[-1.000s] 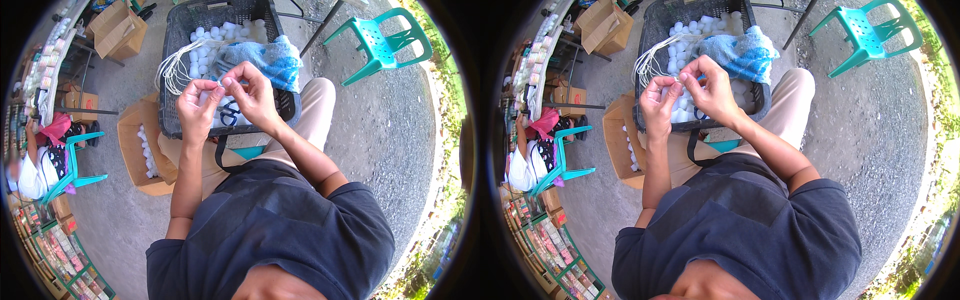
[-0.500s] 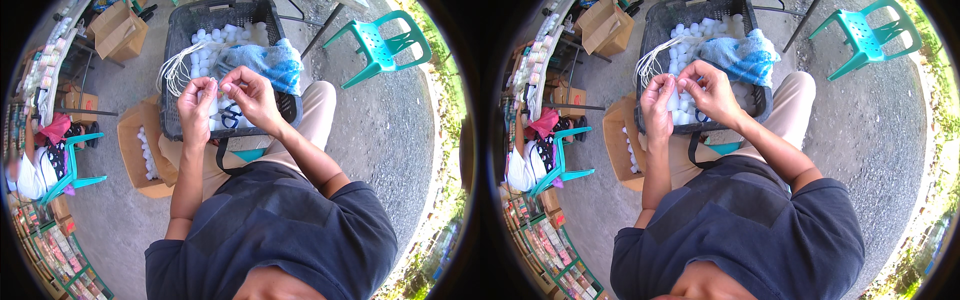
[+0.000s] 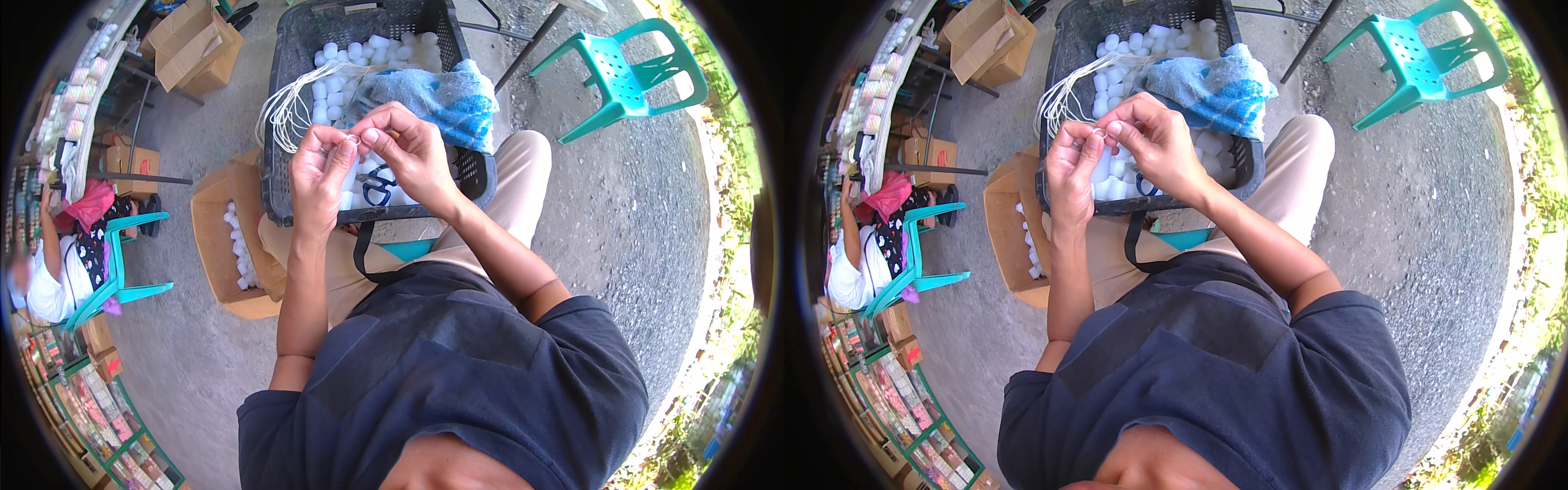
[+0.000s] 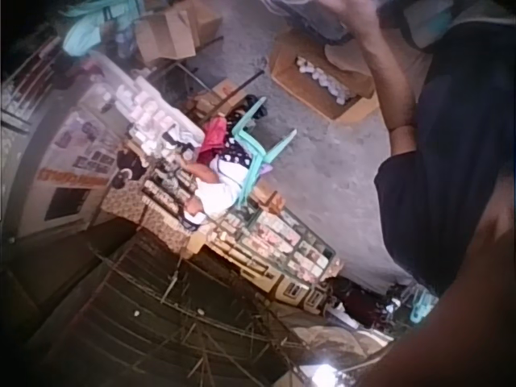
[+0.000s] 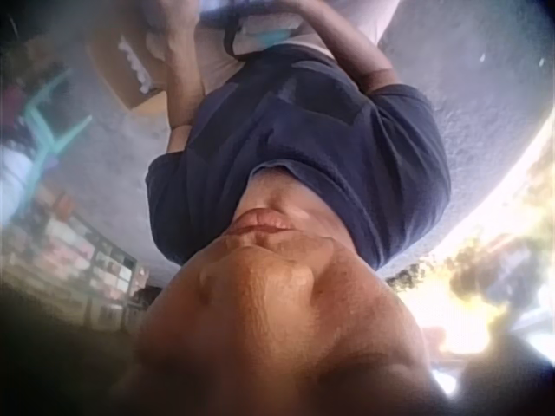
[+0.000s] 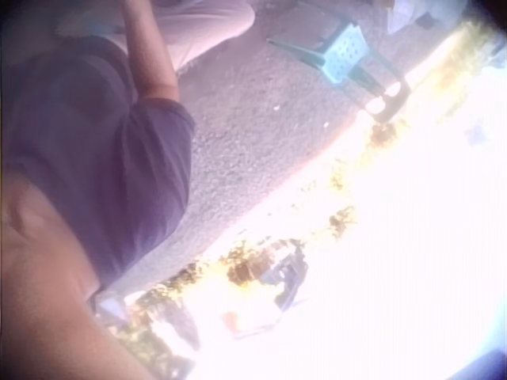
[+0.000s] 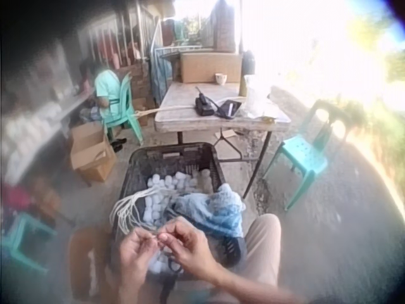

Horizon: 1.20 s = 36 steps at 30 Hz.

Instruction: The person sits with a basket of white foam balls and repeatedly inserts a short white string into each ball, then uses scissors to trim the string flush. They wipe each ball with a blue cloth and place the finished items into a cardboard box.

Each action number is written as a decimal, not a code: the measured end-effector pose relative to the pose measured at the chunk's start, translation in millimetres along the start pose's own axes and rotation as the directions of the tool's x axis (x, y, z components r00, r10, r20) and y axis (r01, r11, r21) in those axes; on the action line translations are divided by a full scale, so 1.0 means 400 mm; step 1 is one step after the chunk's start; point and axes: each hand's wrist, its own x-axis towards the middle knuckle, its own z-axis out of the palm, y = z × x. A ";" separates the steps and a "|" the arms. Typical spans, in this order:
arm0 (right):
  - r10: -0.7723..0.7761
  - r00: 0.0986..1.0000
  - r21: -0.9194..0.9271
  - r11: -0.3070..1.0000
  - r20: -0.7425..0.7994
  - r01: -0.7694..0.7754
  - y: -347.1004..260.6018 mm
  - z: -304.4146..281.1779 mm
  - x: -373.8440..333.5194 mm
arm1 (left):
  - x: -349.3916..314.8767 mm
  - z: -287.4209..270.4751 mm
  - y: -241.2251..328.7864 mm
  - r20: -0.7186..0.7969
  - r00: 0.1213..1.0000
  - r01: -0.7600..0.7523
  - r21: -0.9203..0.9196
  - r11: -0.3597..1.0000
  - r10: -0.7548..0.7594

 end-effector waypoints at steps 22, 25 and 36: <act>-0.104 0.988 -0.114 0.989 -0.114 0.091 0.006 0.008 -0.025 | -0.017 0.036 -0.043 -0.189 0.975 -0.095 0.116 0.989 0.116; -0.100 0.984 -0.147 0.986 -0.145 0.078 0.003 0.013 -0.026 | -0.016 0.049 -0.038 -0.203 0.968 -0.115 0.152 0.982 0.145; -0.052 0.996 -0.166 0.985 -0.071 0.040 0.007 0.001 -0.016 | -0.006 0.043 -0.007 -0.226 0.974 -0.047 -0.125 0.991 0.017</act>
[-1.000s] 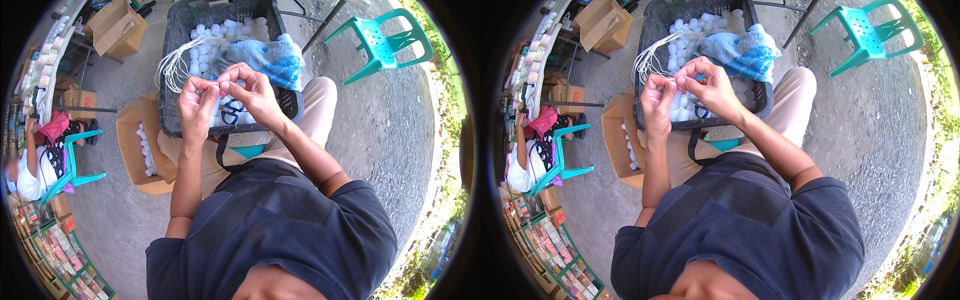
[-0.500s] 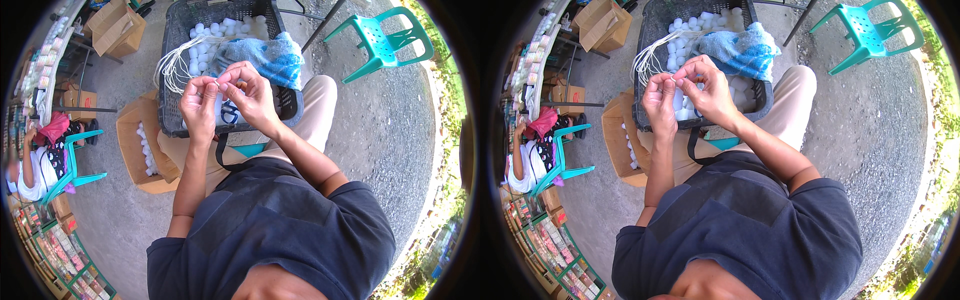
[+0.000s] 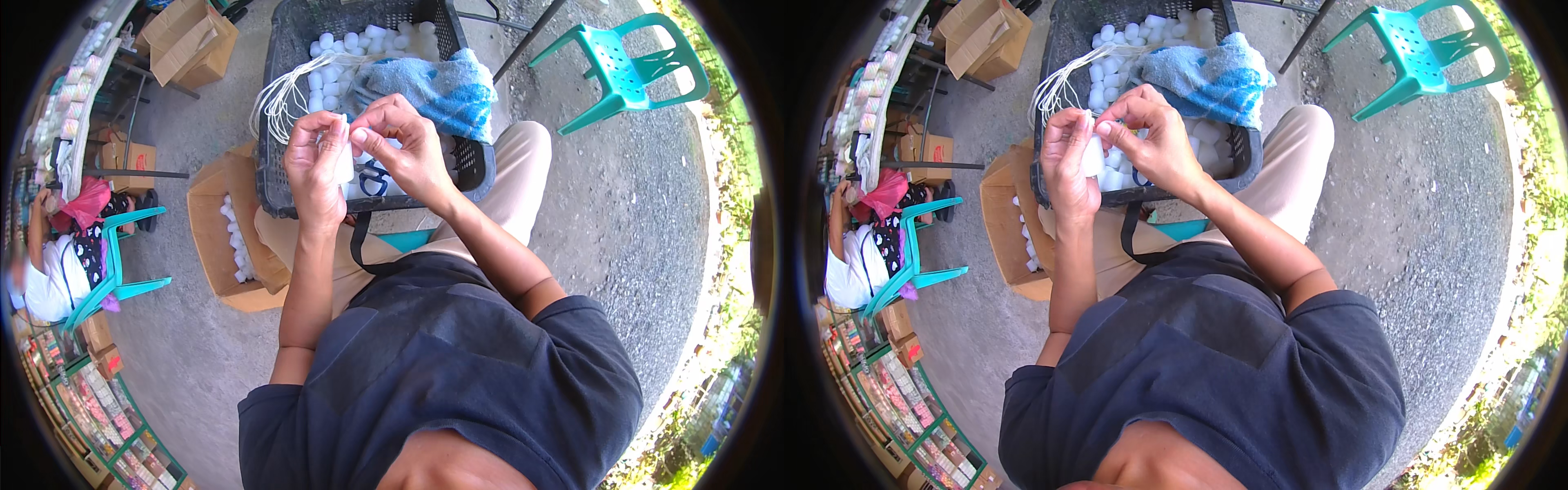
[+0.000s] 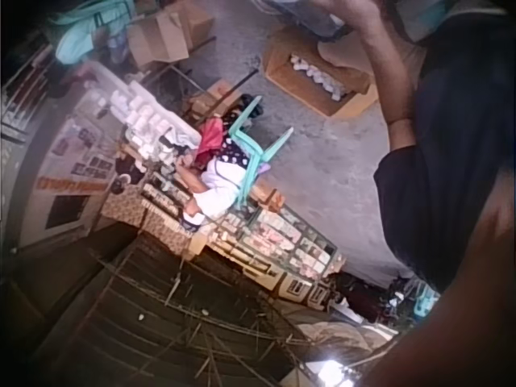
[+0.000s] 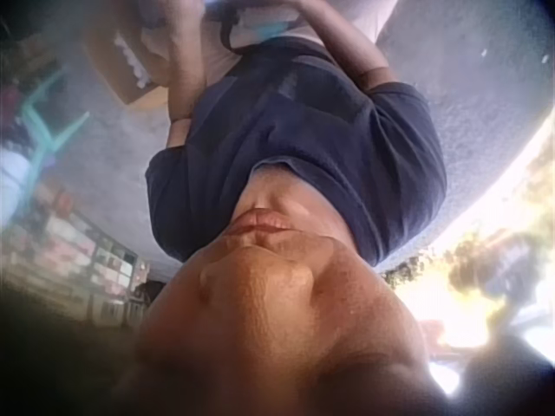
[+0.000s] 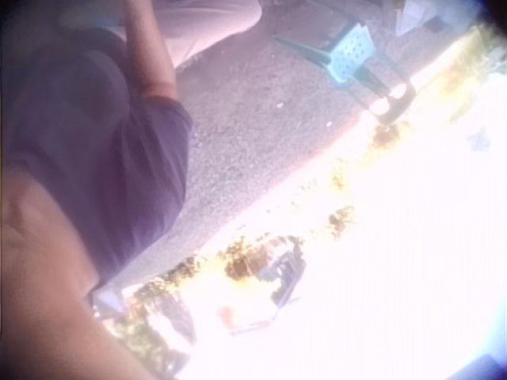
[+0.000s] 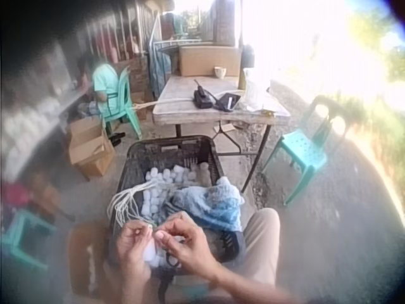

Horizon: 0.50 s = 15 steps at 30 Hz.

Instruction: The person sits with a basket of white foam balls and repeatedly inserts a short white string into each ball, then uses scissors to trim the string flush. They wipe each ball with a blue cloth and place the finished items into a cardboard box.

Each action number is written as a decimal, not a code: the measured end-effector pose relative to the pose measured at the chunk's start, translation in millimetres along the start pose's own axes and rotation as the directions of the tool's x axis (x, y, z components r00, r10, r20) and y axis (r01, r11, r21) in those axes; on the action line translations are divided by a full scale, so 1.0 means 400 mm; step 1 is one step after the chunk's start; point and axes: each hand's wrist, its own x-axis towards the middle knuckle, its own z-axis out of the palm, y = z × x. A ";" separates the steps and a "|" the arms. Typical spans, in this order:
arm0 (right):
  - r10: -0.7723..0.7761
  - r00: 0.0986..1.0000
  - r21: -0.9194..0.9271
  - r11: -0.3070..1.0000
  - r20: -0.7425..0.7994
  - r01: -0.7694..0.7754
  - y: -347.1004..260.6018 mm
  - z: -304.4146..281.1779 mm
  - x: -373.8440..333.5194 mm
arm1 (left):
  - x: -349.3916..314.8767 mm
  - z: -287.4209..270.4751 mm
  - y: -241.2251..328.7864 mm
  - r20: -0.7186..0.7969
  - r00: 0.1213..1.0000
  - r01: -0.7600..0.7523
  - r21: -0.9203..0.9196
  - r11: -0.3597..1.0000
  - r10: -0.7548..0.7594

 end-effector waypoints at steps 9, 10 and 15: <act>-0.143 0.982 -0.214 0.963 0.121 0.167 -0.002 0.001 0.007 | -0.002 -0.033 -0.010 0.167 0.979 0.147 -0.165 0.975 -0.119; -0.163 0.974 -0.265 0.943 0.157 0.200 -0.004 0.001 0.006 | -0.001 -0.035 -0.010 0.175 0.975 0.173 -0.191 0.966 -0.140; -0.197 0.953 -0.398 0.874 0.231 0.277 -0.019 -0.009 0.011 | 0.013 -0.064 -0.031 0.161 0.962 0.262 -0.318 0.911 -0.220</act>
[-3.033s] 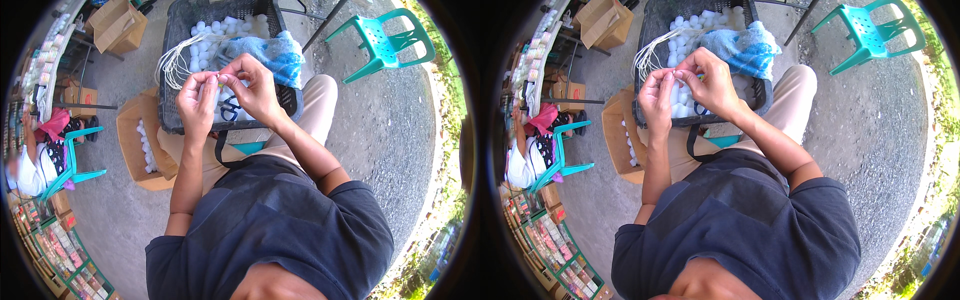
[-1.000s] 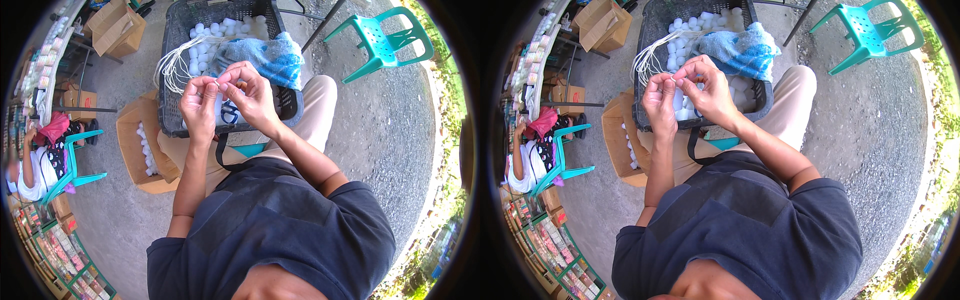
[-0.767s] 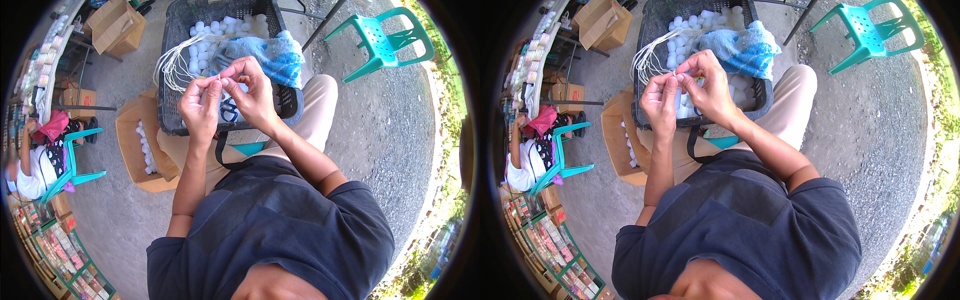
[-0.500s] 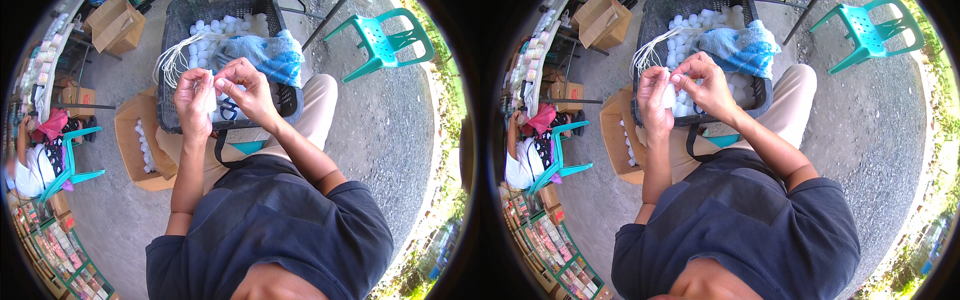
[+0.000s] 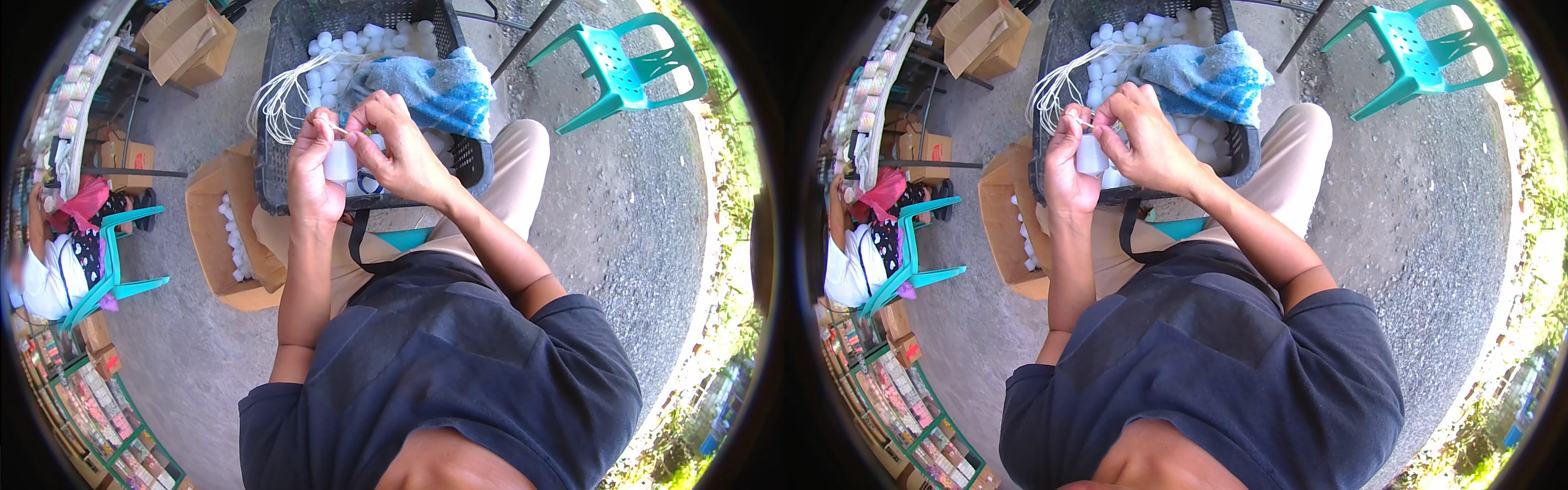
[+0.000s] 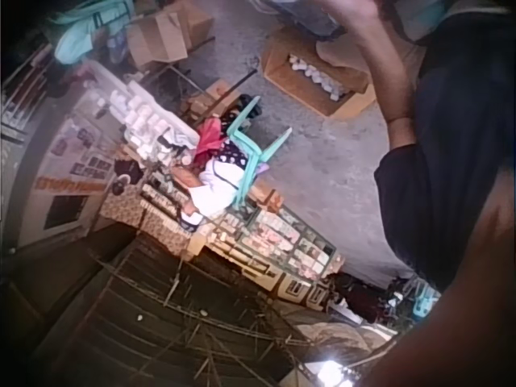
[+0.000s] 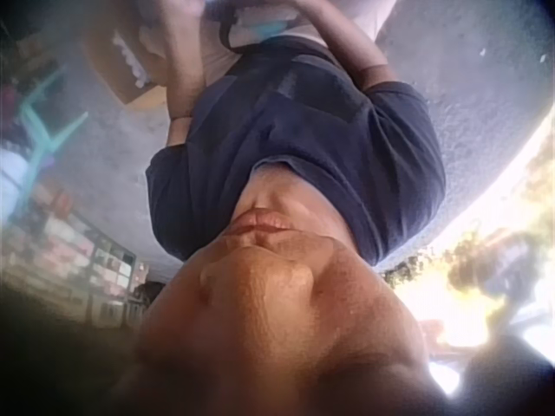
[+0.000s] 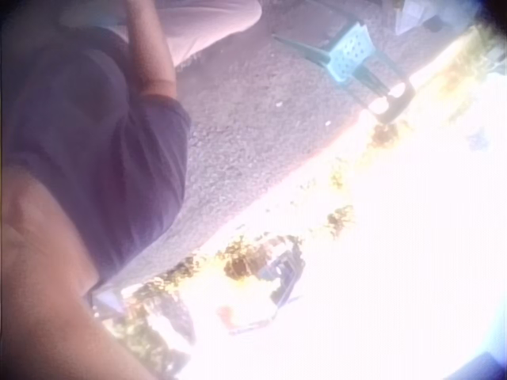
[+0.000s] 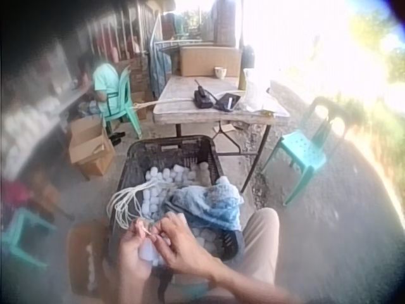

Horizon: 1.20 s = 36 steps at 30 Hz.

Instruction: The person sits with a basket of white foam balls and repeatedly inserts a short white string into each ball, then uses scissors to trim the string flush. They wipe each ball with a blue cloth and place the finished items into a cardboard box.

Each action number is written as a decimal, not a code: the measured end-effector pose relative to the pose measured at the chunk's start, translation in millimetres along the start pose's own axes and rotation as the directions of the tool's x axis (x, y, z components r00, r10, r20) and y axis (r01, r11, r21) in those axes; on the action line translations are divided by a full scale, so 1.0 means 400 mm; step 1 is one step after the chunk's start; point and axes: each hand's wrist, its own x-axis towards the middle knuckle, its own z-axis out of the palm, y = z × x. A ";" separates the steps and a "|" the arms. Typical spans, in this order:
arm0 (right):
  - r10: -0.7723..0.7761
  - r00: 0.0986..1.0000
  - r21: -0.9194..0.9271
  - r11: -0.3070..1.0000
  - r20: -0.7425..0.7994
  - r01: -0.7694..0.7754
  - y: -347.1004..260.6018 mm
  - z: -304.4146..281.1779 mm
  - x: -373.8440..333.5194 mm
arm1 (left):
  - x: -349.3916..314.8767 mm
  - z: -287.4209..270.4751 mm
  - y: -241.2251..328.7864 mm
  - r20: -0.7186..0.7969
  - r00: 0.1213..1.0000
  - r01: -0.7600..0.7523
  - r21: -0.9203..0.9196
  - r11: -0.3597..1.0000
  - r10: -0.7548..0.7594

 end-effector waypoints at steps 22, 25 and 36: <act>-0.036 0.979 0.068 0.997 0.199 0.023 0.104 0.031 0.062 | 0.014 -0.048 0.173 -0.023 0.977 -0.203 0.227 0.952 0.213; 0.246 0.910 -0.212 0.960 0.333 -0.182 0.222 0.067 0.025 | -0.008 -0.050 0.151 0.076 0.977 -0.209 0.517 0.830 0.199; 0.558 0.268 -0.365 0.768 0.786 -0.526 0.186 -0.015 0.086 | -0.049 -0.062 0.138 0.112 0.903 -0.317 0.824 0.469 0.415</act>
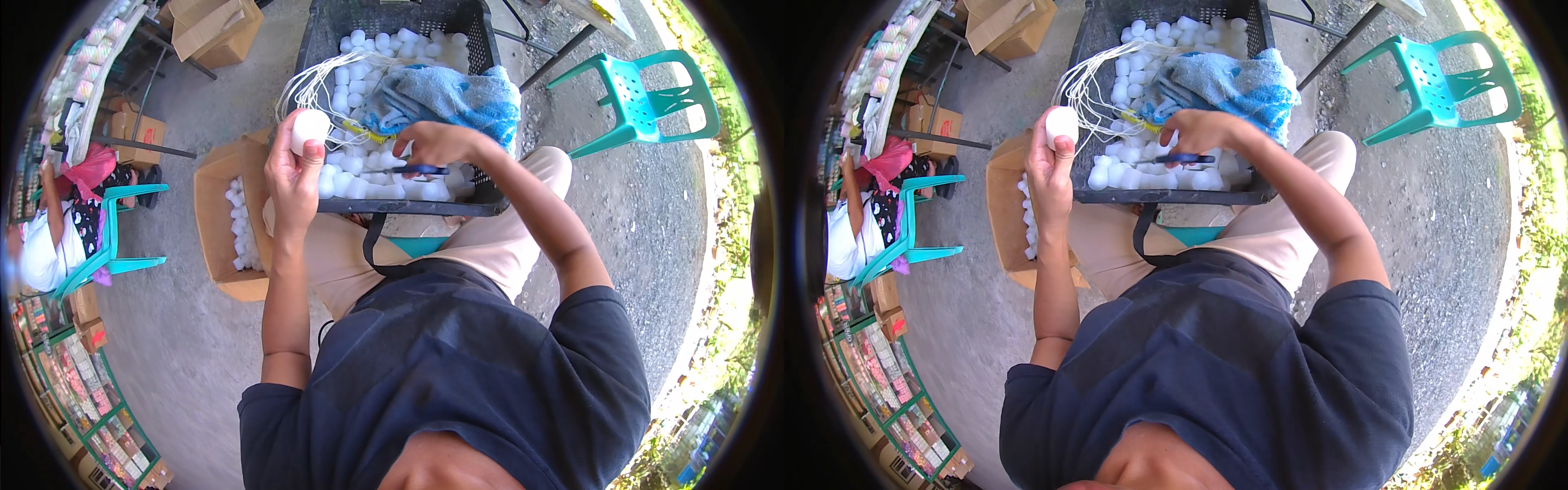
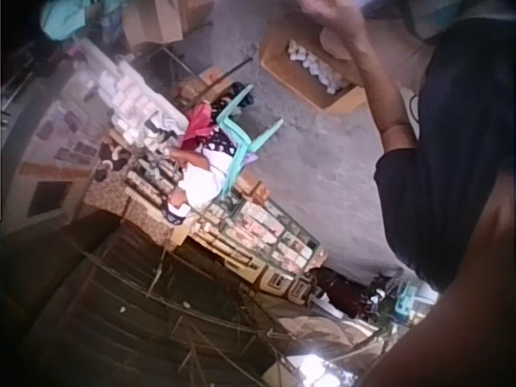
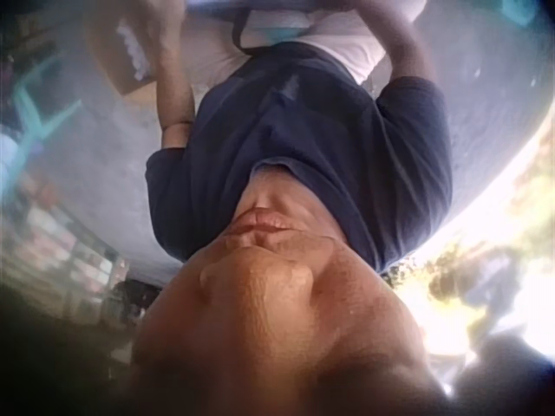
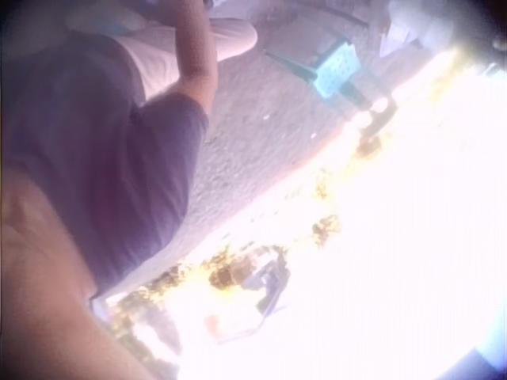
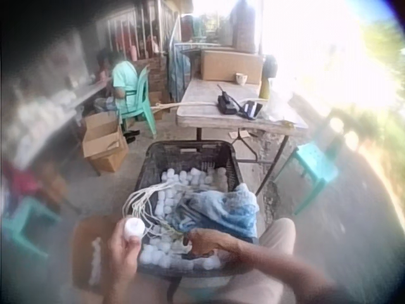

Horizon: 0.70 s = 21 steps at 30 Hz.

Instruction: The person sits with a basket of white foam balls and repeatedly inserts a short white string into each ball, then uses scissors to trim the string flush. They wipe each ball with a blue cloth and place the finished items into a cardboard box.

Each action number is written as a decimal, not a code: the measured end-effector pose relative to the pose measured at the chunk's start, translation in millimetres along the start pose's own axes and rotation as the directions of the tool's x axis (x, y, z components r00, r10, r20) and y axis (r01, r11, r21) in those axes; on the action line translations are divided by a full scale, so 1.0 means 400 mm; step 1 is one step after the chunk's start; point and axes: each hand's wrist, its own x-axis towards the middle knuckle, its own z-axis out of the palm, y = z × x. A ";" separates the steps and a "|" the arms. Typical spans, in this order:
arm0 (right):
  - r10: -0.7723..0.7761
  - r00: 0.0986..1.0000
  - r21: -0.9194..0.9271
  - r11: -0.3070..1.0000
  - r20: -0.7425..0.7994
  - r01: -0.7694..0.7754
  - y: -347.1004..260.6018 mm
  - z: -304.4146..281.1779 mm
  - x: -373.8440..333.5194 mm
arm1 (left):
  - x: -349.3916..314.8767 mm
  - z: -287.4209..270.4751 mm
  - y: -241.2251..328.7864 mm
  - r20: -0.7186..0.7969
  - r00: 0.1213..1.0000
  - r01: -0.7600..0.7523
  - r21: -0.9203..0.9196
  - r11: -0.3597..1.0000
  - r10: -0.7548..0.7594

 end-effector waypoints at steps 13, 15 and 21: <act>-0.557 0.399 0.133 0.457 -0.729 0.879 -0.137 0.004 -0.197 | 0.009 0.069 -0.041 0.499 0.816 0.505 -0.372 0.779 -0.291; -0.525 0.285 0.126 0.318 -0.802 0.940 -0.154 -0.015 -0.227 | -0.005 0.065 -0.044 0.489 0.811 0.514 -0.332 0.791 -0.321; -0.621 0.296 0.060 0.372 -0.726 0.926 -0.130 -0.005 -0.243 | -0.011 0.067 -0.041 0.539 0.780 0.556 -0.362 0.748 -0.318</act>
